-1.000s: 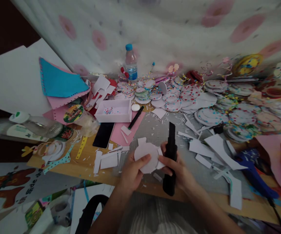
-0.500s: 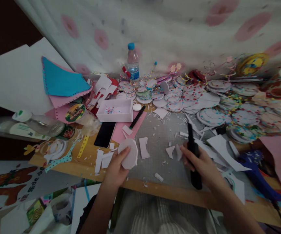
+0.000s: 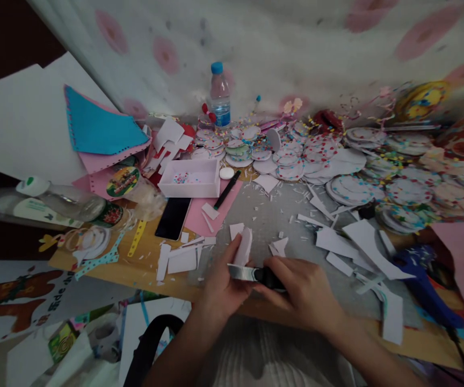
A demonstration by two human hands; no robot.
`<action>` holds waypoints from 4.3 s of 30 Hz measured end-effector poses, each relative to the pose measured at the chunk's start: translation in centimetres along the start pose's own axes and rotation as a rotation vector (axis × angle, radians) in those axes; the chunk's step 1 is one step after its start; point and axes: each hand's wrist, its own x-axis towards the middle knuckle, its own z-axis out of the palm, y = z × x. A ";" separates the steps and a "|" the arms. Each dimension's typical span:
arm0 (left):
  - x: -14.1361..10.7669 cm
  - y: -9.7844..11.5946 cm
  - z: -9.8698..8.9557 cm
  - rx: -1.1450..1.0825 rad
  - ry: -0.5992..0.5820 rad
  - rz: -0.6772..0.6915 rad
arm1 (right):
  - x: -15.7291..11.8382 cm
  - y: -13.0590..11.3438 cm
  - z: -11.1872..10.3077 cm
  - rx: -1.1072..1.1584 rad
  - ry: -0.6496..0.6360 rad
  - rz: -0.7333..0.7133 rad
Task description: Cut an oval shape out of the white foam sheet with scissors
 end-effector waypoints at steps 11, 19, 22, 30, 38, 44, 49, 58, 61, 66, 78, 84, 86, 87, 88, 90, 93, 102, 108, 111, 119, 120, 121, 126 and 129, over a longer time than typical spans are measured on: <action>0.0 -0.4 -0.1 -0.064 -0.031 -0.014 | -0.1 0.2 -0.4 -0.274 0.058 -0.072; -1.3 0.2 -1.8 -0.245 -0.152 -0.021 | -0.4 4.8 -2.0 -0.485 0.301 0.324; -0.9 0.1 -1.9 -0.269 -0.086 -0.016 | -0.4 3.6 -2.0 -0.364 0.196 0.171; -0.2 -0.7 -0.7 -0.177 -0.043 0.015 | 0.1 -0.7 0.1 -0.144 -0.083 -0.092; 0.0 -0.7 -0.8 -0.148 -0.051 -0.011 | 0.1 -0.1 -0.1 -0.237 -0.003 -0.087; -0.9 -0.4 -1.4 -0.253 -0.156 -0.020 | 0.3 3.3 -0.6 -0.441 0.203 0.141; -1.0 -0.3 -2.0 -0.273 -0.129 -0.044 | 0.2 4.1 -1.3 -0.440 0.188 0.210; -0.1 -1.0 -1.0 -0.133 -0.048 -0.031 | 0.8 -0.9 -0.3 -0.084 -0.104 0.001; -0.4 -1.0 -1.2 -0.207 -0.063 -0.081 | 0.8 0.2 -0.4 -0.130 -0.054 0.003; -1.7 -0.9 -1.8 -0.286 -0.248 -0.105 | 0.5 4.0 -0.9 -0.262 0.167 0.373; -0.4 -0.7 -1.8 0.526 0.049 0.377 | 1.3 -0.3 -0.1 1.039 -0.014 0.691; -0.6 1.5 -2.8 0.863 0.164 0.608 | 1.0 0.1 0.3 1.167 0.039 0.681; -0.8 1.8 -2.9 0.946 0.131 0.594 | 1.1 0.2 0.5 1.166 0.019 0.706; -0.8 1.9 -2.8 0.976 0.110 0.580 | 1.1 0.2 0.6 1.165 0.016 0.725; -0.9 1.9 -2.7 1.001 0.090 0.569 | 1.2 0.2 0.7 1.166 0.022 0.746; -1.1 1.9 -2.4 1.029 0.057 0.557 | 1.4 0.0 0.8 1.164 0.052 0.780; -1.1 1.7 -2.2 1.004 0.020 0.512 | 1.4 -0.3 0.9 1.181 0.039 0.811; -1.1 0.4 -3.0 1.007 -0.097 0.513 | 0.9 -0.5 1.0 0.966 0.061 0.662; -1.2 -0.3 -2.4 1.165 -0.278 0.336 | 1.2 -0.5 0.0 0.748 -0.115 0.241; -0.9 -0.6 -2.2 1.096 -0.203 0.397 | 0.7 -0.3 -0.7 0.493 -0.187 0.181; -1.0 -0.5 -3.4 1.247 -0.319 0.431 | 0.0 -0.2 -1.1 0.338 -0.161 0.035; -1.0 -0.5 -3.5 1.286 -0.367 0.428 | 0.2 -0.3 -1.1 0.354 -0.159 0.009; -0.9 -0.4 -3.7 1.317 -0.396 0.427 | 0.3 -0.4 -1.1 0.367 -0.162 -0.020; -0.6 -0.3 -3.6 1.293 -0.301 0.429 | 0.2 -0.1 -0.8 0.281 -0.101 -0.046; -0.4 -0.4 -3.3 1.262 -0.220 0.426 | -0.1 0.4 -0.7 0.109 -0.122 -0.022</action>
